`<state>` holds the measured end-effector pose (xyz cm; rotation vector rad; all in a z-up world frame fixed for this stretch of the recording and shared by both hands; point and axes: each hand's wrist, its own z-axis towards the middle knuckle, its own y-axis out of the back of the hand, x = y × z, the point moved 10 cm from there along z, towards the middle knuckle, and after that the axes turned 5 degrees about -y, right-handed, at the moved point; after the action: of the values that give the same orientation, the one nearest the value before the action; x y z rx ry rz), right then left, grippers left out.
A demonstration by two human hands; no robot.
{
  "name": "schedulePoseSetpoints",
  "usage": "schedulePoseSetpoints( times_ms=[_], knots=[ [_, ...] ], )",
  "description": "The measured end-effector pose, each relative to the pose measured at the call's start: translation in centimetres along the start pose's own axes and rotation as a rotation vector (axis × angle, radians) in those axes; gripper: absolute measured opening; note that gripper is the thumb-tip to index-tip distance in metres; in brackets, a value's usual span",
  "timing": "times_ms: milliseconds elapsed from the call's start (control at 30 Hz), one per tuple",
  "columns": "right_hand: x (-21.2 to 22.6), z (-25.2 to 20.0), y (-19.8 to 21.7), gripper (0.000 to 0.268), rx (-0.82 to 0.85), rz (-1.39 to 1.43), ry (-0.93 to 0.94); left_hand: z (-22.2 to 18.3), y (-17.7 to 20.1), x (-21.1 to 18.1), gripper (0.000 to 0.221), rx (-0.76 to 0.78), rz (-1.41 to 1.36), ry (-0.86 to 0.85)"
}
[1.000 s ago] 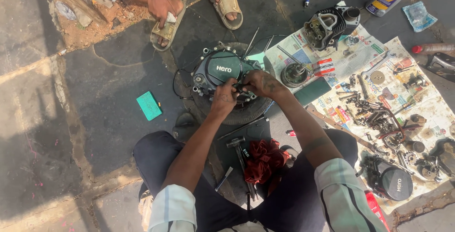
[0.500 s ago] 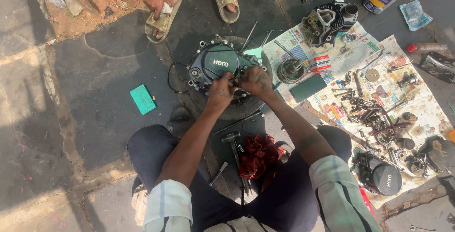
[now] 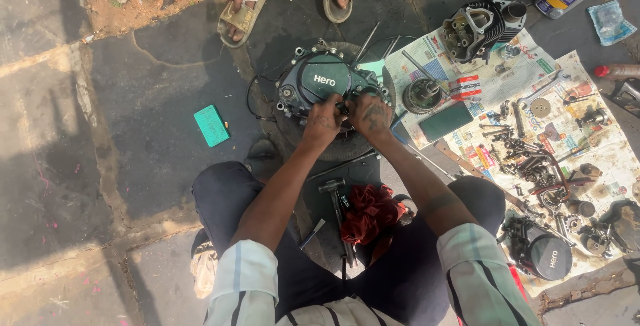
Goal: The recorder is disassembling and working on a motorcycle engine, using various tools to remove bolts and apply sealant.
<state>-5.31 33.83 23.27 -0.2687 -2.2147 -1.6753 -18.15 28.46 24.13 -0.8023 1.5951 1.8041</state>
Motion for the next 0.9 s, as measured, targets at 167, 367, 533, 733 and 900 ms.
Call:
schedulePoseSetpoints(
  times_ms=[167, 367, 533, 733, 900],
  knots=[
    [-0.3, -0.1, 1.1, 0.04, -0.036, 0.113, 0.042, 0.5, 0.1, -0.6, 0.039, 0.006, 0.002, 0.018],
    [-0.6, 1.0, -0.1, 0.036, 0.002, 0.151, 0.143, -0.1, -0.8, -0.1, 0.028, 0.045, 0.076, 0.028],
    [-0.5, 1.5, -0.4, 0.037, -0.095, 0.129, 0.202, 0.7, -1.3, 0.3, 0.032, 0.116, 0.059, 0.087],
    [-0.9, 1.6, -1.3, 0.032, -0.146, 0.133, 0.166, 1.9, -2.0, 1.6, 0.033, 0.154, 0.14, 0.153],
    [-1.4, 1.1, 0.1, 0.041, -0.168, 0.256, 0.066, 3.1, -2.1, 0.7, 0.042, 0.119, 0.221, 0.071]
  ],
)
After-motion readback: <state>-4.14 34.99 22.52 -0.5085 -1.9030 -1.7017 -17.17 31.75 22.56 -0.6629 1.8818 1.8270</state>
